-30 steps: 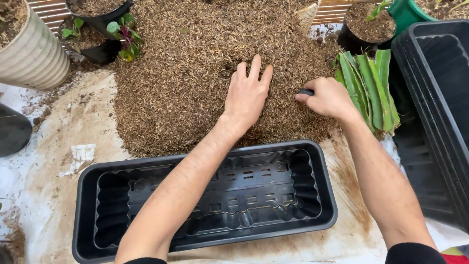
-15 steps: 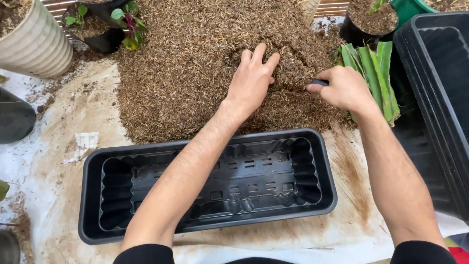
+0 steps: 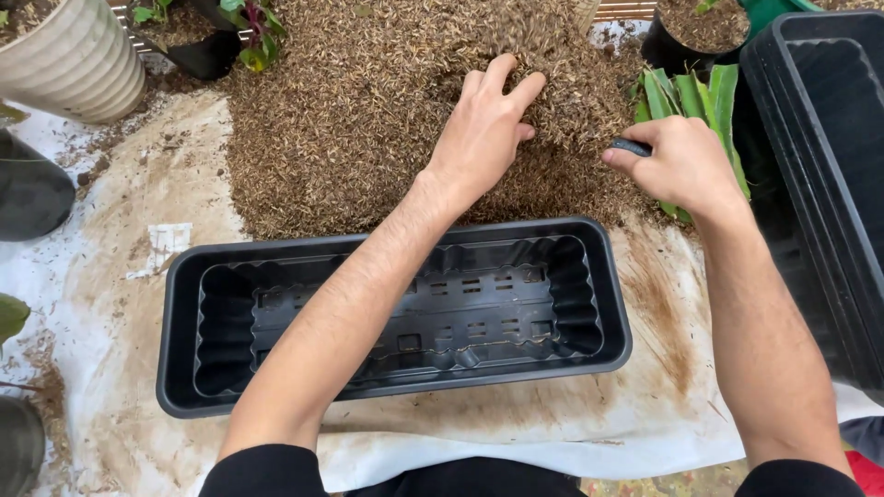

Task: Filling a black plastic planter box with soil or mulch from a large pile using a hand trowel and leveling it by hand.

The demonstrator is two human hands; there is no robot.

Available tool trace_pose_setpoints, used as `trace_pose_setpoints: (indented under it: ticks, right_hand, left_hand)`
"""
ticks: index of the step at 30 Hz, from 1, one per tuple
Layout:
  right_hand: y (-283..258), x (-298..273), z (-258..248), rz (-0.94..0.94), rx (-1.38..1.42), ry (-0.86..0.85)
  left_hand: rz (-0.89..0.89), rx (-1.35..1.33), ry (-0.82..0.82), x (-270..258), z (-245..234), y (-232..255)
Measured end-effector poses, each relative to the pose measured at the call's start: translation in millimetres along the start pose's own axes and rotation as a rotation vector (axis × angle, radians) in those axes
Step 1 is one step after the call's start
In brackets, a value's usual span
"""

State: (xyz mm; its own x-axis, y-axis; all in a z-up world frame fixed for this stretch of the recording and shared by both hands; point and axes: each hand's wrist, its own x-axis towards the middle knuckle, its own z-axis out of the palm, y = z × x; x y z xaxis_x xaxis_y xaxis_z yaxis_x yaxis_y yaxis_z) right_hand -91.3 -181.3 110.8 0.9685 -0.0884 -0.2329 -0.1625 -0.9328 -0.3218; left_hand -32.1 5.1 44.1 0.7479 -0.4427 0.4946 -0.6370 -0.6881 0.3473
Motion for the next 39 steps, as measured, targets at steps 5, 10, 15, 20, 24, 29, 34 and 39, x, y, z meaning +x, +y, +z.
trace_pose_setpoints:
  ticks: [5, 10, 15, 20, 24, 29, 34, 39]
  right_hand:
    - [8, -24, 4, -0.075, -0.038, 0.034]
    - [28, -53, 23, -0.127, -0.05, 0.016]
    - [58, -68, 54, -0.323, -0.094, 0.142]
    - [82, -70, 72, -0.467, -0.022, 0.275]
    - [83, -74, 70, -0.533, -0.047, 0.326]
    - [80, -75, 60, -0.584, -0.053, 0.363]
    - [84, -52, 39, -0.525, -0.015, 0.369]
    - [81, -29, 17, 0.059, -0.309, 0.167]
  left_hand:
    - [0.009, 0.0, 0.048, -26, -21, 23]
    - [-0.005, -0.028, 0.012, -70, -46, 52]
    - [0.04, -0.032, -0.036, -109, -49, 59]
    - [-0.007, -0.218, -0.207, -131, -44, 48]
    - [-0.027, -0.245, -0.293, -135, -45, 38]
    - [-0.084, -0.257, -0.31, -121, -55, 36]
    - [-0.061, -0.215, -0.171, -86, -49, 19]
    - [-0.056, 0.012, -0.212, -34, -25, -2]
